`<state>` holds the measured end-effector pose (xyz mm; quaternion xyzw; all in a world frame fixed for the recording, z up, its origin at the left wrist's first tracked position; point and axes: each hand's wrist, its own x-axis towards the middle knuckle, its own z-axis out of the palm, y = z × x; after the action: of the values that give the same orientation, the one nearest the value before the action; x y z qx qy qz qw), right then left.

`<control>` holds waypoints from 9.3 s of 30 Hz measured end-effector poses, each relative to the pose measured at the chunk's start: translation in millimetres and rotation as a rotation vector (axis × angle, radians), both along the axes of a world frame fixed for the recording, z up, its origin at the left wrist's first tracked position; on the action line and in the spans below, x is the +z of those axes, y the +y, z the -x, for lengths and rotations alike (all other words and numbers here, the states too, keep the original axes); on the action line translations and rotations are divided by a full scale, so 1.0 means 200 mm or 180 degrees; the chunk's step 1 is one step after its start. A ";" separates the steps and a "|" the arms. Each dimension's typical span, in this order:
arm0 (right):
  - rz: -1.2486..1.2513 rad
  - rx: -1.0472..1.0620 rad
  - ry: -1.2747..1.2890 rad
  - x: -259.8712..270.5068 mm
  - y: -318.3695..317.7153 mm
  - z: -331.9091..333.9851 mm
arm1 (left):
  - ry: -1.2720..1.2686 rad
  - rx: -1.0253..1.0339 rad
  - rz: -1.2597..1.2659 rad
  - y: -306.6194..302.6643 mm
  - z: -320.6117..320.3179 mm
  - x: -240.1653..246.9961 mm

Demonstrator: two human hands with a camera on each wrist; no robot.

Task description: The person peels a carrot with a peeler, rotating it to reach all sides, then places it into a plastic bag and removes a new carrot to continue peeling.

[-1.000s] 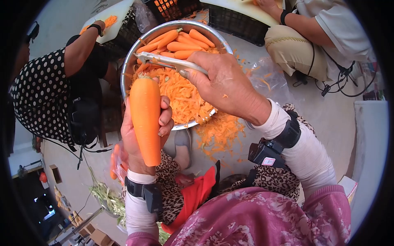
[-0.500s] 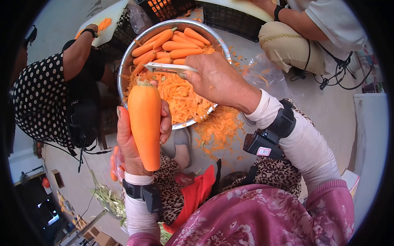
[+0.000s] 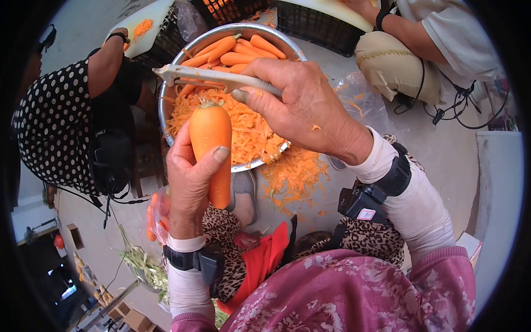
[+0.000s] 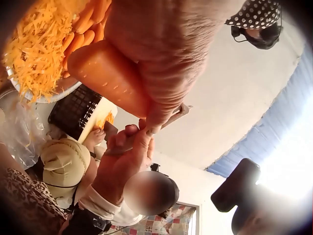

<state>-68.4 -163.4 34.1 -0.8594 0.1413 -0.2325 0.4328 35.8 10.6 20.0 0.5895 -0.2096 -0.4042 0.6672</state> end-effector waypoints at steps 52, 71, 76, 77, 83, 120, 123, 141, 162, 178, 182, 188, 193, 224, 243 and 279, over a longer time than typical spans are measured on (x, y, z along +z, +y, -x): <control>0.0306 0.0887 0.0007 0.00 0.07 0.06 | 0.2391 0.0494 0.0784 0.03 -0.05 -0.14; 0.1160 -0.0446 0.0425 -0.18 -0.13 -0.06 | 0.2441 0.0156 0.0721 0.02 -0.01 -0.10; 0.0522 -0.0097 0.0386 -0.06 -0.02 -0.03 | 0.2627 0.0387 0.0922 0.03 -0.06 -0.12; 0.0422 0.0079 0.0492 -0.06 -0.01 -0.01 | 0.2740 0.0346 0.1076 0.03 -0.07 -0.13; 0.0054 0.0896 0.0153 -0.04 0.10 0.02 | 0.2753 0.0672 0.1100 0.01 -0.06 -0.10; 0.0935 0.0352 0.0283 -0.11 0.02 -0.04 | 0.2642 0.0393 0.0913 0.01 -0.04 -0.04; 0.0647 -0.0458 -0.0018 -0.19 -0.07 -0.08 | 0.2616 0.0197 0.0994 0.01 -0.01 -0.03; -0.3645 0.0393 0.0098 -0.08 0.03 -0.05 | 0.1239 0.1242 0.0665 0.05 -0.12 -0.07; -0.2205 0.0347 0.0278 -0.06 0.03 -0.06 | 0.0941 -0.1063 -0.0039 0.03 0.04 0.00; -0.0202 0.1026 0.0291 -0.03 0.05 0.01 | 0.0766 -0.0090 -0.0273 0.04 -0.03 0.01; 0.0566 0.0536 0.0075 -0.06 0.01 -0.04 | 0.0715 -0.0069 -0.0225 0.05 -0.03 -0.01; 0.0965 -0.0324 0.0630 -0.24 -0.15 -0.08 | 0.0560 -0.0386 -0.0018 0.05 -0.03 0.01; 0.0338 -0.0065 0.0277 -0.11 -0.10 -0.08 | 0.0712 -0.0168 0.0060 0.04 -0.04 -0.02; 0.0123 0.0646 0.0267 -0.04 -0.03 -0.02 | 0.1237 -0.0185 0.0203 0.04 -0.04 -0.05; 0.0119 0.0887 0.0269 -0.05 -0.01 0.01 | 0.0927 -0.0079 -0.0101 0.02 -0.03 0.00; -0.0363 0.1059 0.0321 0.00 0.02 0.03 | 0.0975 -0.0020 0.0066 0.01 0.00 0.02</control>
<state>-74.4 -158.7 33.7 -0.8556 0.0316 -0.1059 0.5057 36.5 12.4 23.9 0.5133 -0.1114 -0.4893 0.6962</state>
